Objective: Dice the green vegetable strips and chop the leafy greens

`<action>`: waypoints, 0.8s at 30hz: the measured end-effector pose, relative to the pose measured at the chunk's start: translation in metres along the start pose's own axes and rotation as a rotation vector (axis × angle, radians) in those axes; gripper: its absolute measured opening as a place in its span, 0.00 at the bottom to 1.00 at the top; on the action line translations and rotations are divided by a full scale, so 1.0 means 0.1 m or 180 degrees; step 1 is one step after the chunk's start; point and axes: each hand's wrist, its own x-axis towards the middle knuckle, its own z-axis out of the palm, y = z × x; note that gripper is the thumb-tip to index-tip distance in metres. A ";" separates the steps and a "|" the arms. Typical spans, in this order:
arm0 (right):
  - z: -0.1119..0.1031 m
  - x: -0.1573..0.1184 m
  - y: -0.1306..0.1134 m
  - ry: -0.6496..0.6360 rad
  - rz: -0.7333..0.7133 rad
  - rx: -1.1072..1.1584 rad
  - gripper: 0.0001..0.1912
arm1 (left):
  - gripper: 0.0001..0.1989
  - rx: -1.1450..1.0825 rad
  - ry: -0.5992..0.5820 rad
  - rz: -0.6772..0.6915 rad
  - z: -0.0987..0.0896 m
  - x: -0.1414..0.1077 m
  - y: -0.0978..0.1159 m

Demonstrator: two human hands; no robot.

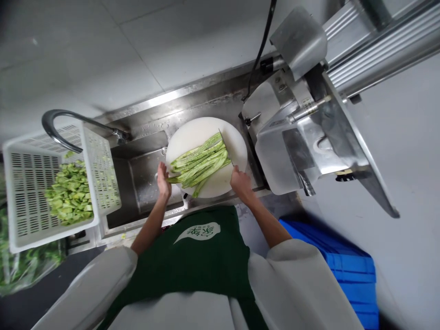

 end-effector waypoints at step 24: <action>0.07 -0.07 0.21 -0.0058 -0.0163 0.0010 0.22 | 0.15 0.0149 -0.0868 0.1540 0.32 1.19 0.83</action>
